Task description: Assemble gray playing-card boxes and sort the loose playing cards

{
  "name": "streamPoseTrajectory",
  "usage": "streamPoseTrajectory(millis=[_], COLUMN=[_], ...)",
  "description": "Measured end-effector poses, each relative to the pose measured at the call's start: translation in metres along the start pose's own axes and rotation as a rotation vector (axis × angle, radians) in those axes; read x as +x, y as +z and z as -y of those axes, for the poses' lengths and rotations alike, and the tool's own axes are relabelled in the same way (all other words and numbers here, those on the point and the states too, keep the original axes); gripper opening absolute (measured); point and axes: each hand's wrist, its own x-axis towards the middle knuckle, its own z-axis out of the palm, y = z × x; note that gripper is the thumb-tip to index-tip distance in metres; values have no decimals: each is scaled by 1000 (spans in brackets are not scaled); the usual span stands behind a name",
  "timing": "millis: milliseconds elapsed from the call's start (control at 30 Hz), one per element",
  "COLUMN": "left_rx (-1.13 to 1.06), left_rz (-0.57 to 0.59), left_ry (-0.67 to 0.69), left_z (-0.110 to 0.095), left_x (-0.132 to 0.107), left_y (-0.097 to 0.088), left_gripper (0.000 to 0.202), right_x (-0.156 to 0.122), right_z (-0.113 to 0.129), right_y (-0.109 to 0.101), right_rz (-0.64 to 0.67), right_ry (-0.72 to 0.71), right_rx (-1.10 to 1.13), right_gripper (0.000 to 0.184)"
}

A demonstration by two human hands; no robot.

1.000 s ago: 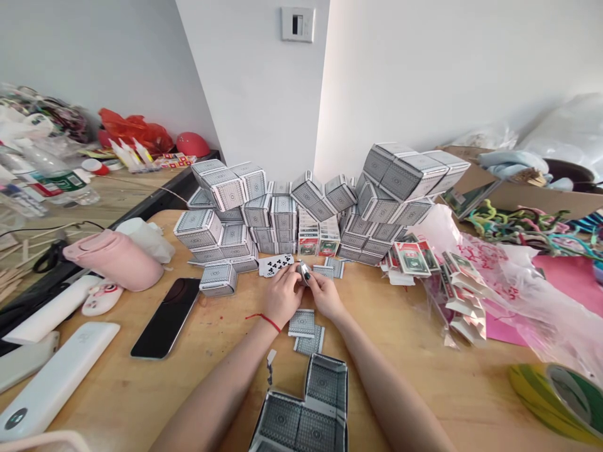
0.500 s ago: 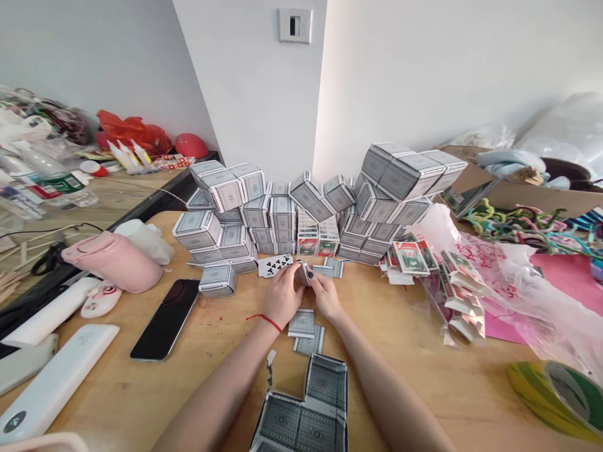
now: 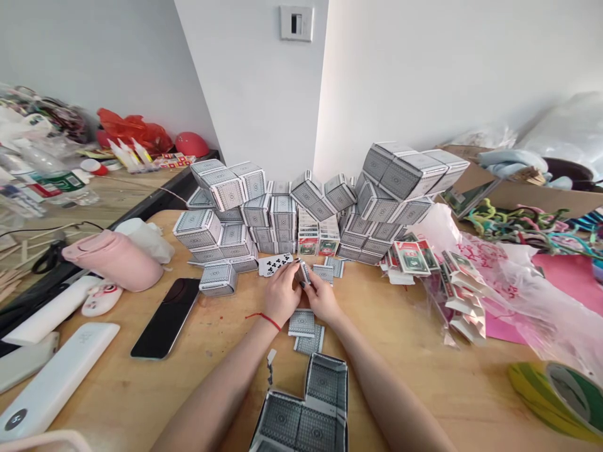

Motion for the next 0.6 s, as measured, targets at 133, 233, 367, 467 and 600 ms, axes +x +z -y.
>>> streamPoseTrajectory(millis=[133,233,367,467,600], left_rx=[-1,-3,2,7,4], left_rz=[-1,-9,-6,4,5], left_ry=[25,36,45,46,53], left_z=[2,2,2,1,2], left_x=[0,0,0,0,-1], left_y=[1,1,1,0,0], left_gripper=[48,48,49,49,50], right_x=[1,0,1,1,0], right_z=[-1,0,1,2,4], right_y=[0,0,-1,-1,-2], right_rz=[-12,-18,-24,-23,-12], right_ry=[11,19,34,51,56], right_rx=[27,34,15,-2,-39], right_gripper=[42,39,35,31,27])
